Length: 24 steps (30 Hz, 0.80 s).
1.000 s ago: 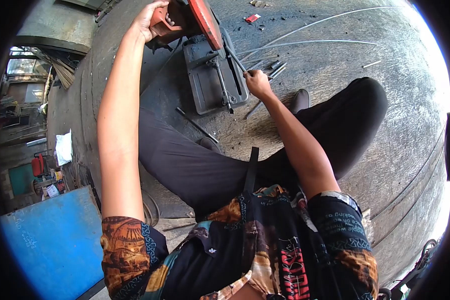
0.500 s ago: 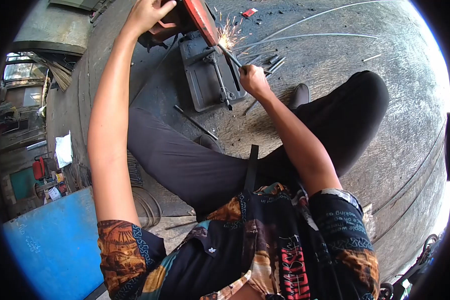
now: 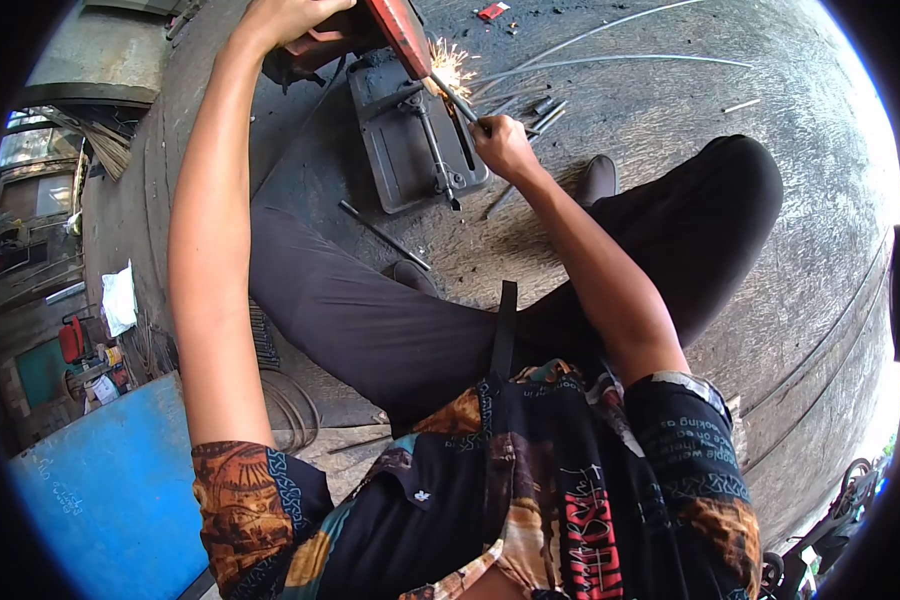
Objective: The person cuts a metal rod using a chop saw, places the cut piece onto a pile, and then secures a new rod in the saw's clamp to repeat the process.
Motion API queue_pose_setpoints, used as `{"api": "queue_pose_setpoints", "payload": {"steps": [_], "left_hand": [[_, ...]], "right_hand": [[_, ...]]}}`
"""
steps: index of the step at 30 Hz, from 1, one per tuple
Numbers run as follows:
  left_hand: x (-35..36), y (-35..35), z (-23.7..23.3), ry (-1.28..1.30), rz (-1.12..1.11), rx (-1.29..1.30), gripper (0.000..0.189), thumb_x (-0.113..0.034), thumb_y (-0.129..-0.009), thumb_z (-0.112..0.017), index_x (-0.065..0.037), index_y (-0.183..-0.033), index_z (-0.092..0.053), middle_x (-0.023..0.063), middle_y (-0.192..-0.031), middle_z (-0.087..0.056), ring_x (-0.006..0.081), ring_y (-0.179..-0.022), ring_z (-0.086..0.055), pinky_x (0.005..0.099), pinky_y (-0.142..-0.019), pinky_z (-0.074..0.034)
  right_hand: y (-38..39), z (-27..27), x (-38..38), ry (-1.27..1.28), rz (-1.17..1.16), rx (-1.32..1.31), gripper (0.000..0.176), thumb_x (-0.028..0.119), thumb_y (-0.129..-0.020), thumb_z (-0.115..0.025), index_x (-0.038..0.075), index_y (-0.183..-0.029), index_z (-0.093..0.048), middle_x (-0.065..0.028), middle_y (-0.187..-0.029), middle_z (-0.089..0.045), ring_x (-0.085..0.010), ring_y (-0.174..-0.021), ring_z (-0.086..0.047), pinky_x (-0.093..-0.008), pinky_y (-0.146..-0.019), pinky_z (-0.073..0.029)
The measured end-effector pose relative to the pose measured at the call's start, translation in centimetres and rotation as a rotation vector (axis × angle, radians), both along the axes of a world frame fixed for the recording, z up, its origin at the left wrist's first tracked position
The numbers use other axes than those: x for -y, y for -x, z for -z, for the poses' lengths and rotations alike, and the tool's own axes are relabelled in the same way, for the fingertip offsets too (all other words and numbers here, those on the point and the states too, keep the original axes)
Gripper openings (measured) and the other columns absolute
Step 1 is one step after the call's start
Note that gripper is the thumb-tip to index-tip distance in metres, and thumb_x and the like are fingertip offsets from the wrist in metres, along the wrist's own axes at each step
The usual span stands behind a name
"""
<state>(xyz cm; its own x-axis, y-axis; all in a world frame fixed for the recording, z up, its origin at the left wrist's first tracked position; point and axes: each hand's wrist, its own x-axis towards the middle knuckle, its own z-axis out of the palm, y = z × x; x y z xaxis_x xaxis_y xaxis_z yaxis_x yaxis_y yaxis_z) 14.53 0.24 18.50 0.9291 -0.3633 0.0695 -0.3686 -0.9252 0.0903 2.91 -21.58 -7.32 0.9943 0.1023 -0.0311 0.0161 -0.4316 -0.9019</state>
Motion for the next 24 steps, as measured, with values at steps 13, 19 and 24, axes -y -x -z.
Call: {"api": "queue_pose_setpoints", "payload": {"steps": [13, 19, 24], "left_hand": [[-0.4, 0.1, 0.6, -0.033, 0.029, 0.074, 0.051, -0.031, -0.078, -0.06, -0.009, -0.125, -0.061, 0.0142, -0.132, -0.056, 0.0315, -0.124, -0.048, 0.0424, -0.106, -0.037], [0.4, 1.1, 0.1, -0.115, 0.171, 0.132, 0.045, -0.026, -0.079, -0.058, -0.008, -0.12, -0.064, 0.0151, -0.13, -0.058, 0.0332, -0.121, -0.051, 0.0442, -0.105, -0.037], [0.2, 0.8, 0.3, -0.088, 0.223, 0.164, 0.045, -0.027, -0.079, -0.058, -0.009, -0.12, -0.064, 0.014, -0.13, -0.058, 0.0333, -0.12, -0.053, 0.0461, -0.105, -0.037]], "right_hand": [[-0.9, 0.2, 0.4, -0.278, -0.07, -0.299, 0.034, 0.028, -0.094, -0.053, -0.002, -0.09, -0.067, -0.0107, -0.064, -0.062, -0.0178, -0.056, -0.06, -0.0369, -0.055, -0.048], [-0.7, 1.8, 0.0, -0.113, 0.012, -0.031, 0.028, 0.02, -0.091, -0.056, 0.0, -0.107, -0.066, -0.0218, -0.086, -0.069, -0.0308, -0.083, -0.069, -0.0394, -0.076, -0.051], [-0.6, 2.1, 0.2, -0.16, 0.006, -0.009, 0.029, 0.018, -0.09, -0.057, -0.003, -0.108, -0.065, -0.0243, -0.091, -0.068, -0.033, -0.087, -0.068, -0.0395, -0.081, -0.05]]}}
